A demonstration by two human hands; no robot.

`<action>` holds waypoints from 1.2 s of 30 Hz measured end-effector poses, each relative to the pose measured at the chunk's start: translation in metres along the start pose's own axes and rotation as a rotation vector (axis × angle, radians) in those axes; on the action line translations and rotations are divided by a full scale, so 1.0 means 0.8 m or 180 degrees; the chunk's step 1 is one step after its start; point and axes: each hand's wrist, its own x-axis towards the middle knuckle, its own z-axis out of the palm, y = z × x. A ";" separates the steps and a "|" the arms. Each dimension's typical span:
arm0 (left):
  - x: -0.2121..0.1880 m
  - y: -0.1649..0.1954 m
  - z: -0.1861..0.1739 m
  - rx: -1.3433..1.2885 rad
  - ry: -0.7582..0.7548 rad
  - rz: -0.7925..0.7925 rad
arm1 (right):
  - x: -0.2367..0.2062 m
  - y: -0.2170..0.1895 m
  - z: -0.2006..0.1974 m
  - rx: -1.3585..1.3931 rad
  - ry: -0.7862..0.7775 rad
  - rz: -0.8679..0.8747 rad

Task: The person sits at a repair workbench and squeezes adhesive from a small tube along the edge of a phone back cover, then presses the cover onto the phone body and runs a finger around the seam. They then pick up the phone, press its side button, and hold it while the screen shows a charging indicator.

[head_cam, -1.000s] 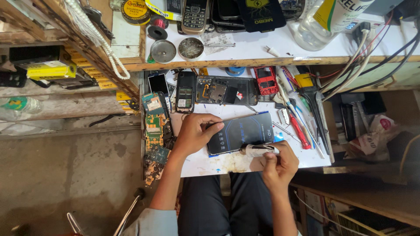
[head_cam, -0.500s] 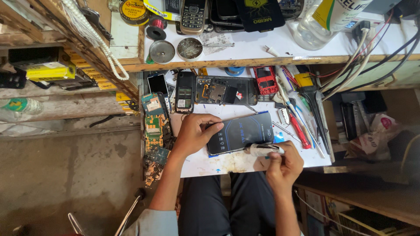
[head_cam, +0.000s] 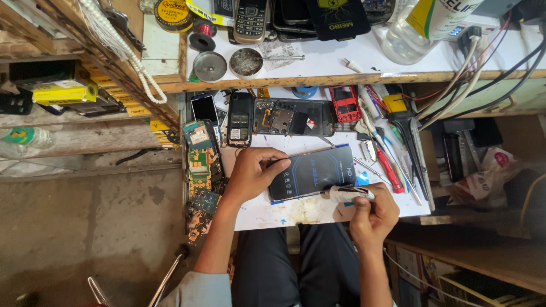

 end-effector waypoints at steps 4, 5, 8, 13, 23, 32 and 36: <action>0.000 -0.001 0.000 -0.0032 0.0014 0.0018 | -0.004 -0.002 0.006 0.0065 -0.0111 -0.0112; 0.000 -0.001 -0.001 -0.0009 0.0012 0.0024 | -0.005 -0.003 0.009 0.0083 -0.0136 -0.0182; 0.000 -0.001 -0.001 0.0056 0.0000 0.0052 | -0.003 -0.005 0.009 0.0147 -0.0140 -0.0200; 0.000 -0.001 0.000 0.0005 0.0007 0.0078 | 0.002 -0.006 0.003 -0.0059 -0.0062 -0.0158; 0.000 0.002 0.000 -0.0021 -0.0024 -0.0018 | 0.002 -0.007 0.001 -0.0034 -0.0071 -0.0164; 0.001 0.002 -0.001 0.0043 -0.0007 -0.0003 | -0.003 -0.002 0.005 0.0034 -0.0095 -0.0150; 0.001 0.002 0.000 0.0019 0.0009 0.0024 | 0.000 0.002 -0.002 0.0082 0.0007 0.0108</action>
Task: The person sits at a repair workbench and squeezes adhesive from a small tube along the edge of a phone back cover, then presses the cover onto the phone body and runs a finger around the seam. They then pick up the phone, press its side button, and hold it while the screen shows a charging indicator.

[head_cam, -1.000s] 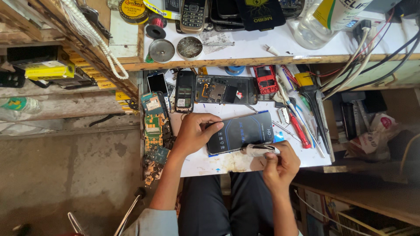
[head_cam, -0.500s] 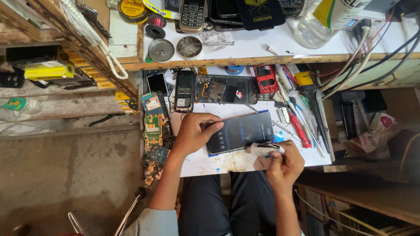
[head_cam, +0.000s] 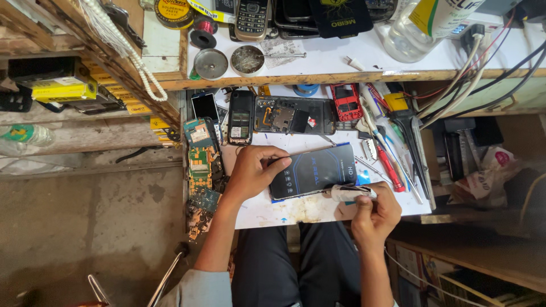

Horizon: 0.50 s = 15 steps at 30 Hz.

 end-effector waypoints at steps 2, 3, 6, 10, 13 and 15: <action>0.000 0.000 0.000 -0.0004 -0.0003 0.0007 | -0.002 -0.001 0.003 -0.0048 -0.0046 -0.0127; 0.000 0.000 0.000 -0.0005 -0.0007 0.0011 | -0.003 -0.001 0.004 -0.0073 -0.0066 -0.0189; 0.000 -0.001 0.001 0.0015 -0.0006 -0.0016 | -0.007 -0.003 0.010 0.0050 -0.0191 -0.0308; 0.000 -0.002 0.001 -0.0030 -0.0019 -0.0011 | -0.004 -0.001 0.006 0.0041 -0.0105 -0.0174; -0.001 -0.001 0.000 -0.0063 -0.0024 0.0014 | -0.002 -0.001 0.002 -0.0162 -0.0029 -0.0127; -0.001 0.000 0.000 -0.0056 -0.0032 0.0049 | -0.002 -0.001 0.001 -0.0177 -0.0039 -0.0109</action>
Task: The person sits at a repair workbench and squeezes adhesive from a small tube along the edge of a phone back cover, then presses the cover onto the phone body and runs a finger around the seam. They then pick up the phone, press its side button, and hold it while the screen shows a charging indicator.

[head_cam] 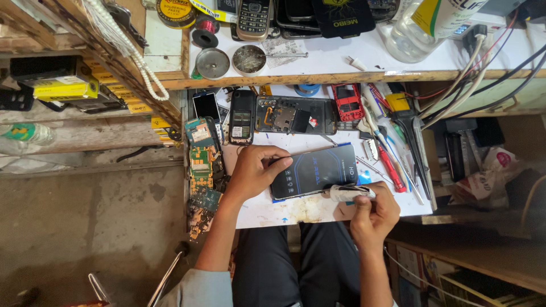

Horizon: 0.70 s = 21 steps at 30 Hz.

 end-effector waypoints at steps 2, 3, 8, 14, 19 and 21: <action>0.001 0.001 -0.001 0.0015 0.0011 -0.0016 | 0.000 -0.001 0.004 0.0175 -0.0039 -0.0050; 0.001 0.001 0.000 0.0018 0.0013 -0.0028 | -0.001 -0.001 0.005 0.0258 -0.0061 -0.0071; 0.000 0.002 0.000 0.0068 0.0010 -0.0062 | -0.002 0.000 0.002 0.0132 -0.0025 -0.0056; 0.000 0.002 -0.001 0.0090 0.0020 -0.0060 | 0.000 0.004 0.001 0.0174 -0.0011 -0.0003; 0.000 0.000 0.000 0.0045 0.0022 -0.0111 | -0.001 0.002 0.001 0.0053 -0.0037 -0.0159; 0.000 0.000 0.000 0.0033 0.0032 -0.0086 | -0.001 0.001 -0.002 -0.0013 0.0014 0.0040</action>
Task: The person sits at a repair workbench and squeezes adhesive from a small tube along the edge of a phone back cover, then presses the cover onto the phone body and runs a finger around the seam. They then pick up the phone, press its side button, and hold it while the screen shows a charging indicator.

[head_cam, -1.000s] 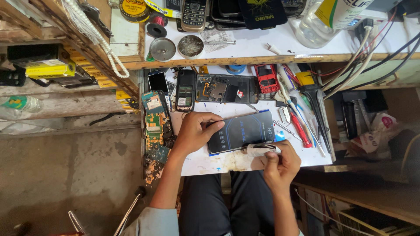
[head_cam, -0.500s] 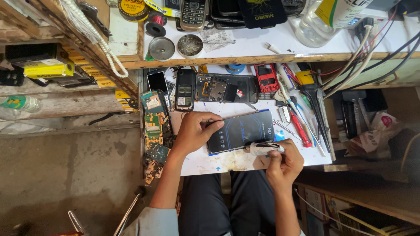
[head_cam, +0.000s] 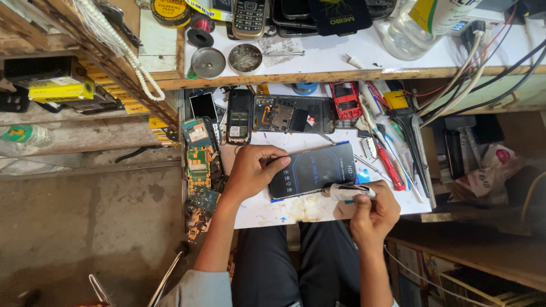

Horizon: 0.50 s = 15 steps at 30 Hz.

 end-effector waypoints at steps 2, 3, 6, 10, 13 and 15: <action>0.000 0.000 0.000 -0.0012 -0.0017 -0.0010 | 0.000 -0.001 0.000 0.0066 0.0008 0.0017; -0.001 0.001 0.000 -0.0015 -0.0026 -0.0014 | 0.000 -0.002 0.001 0.0101 0.0013 0.0025; -0.001 0.002 0.000 -0.0012 -0.0014 0.0022 | -0.001 -0.005 0.008 0.0314 -0.0098 -0.0254; 0.000 0.003 -0.001 0.0013 -0.0012 -0.0036 | -0.003 -0.008 0.012 0.0336 -0.0136 -0.0122; 0.000 0.003 0.000 0.0084 0.0004 -0.0081 | -0.004 -0.006 0.012 0.0380 -0.0139 -0.0112; 0.000 0.003 0.000 0.0083 0.0002 -0.0061 | -0.004 -0.003 0.011 0.0346 -0.0120 -0.0158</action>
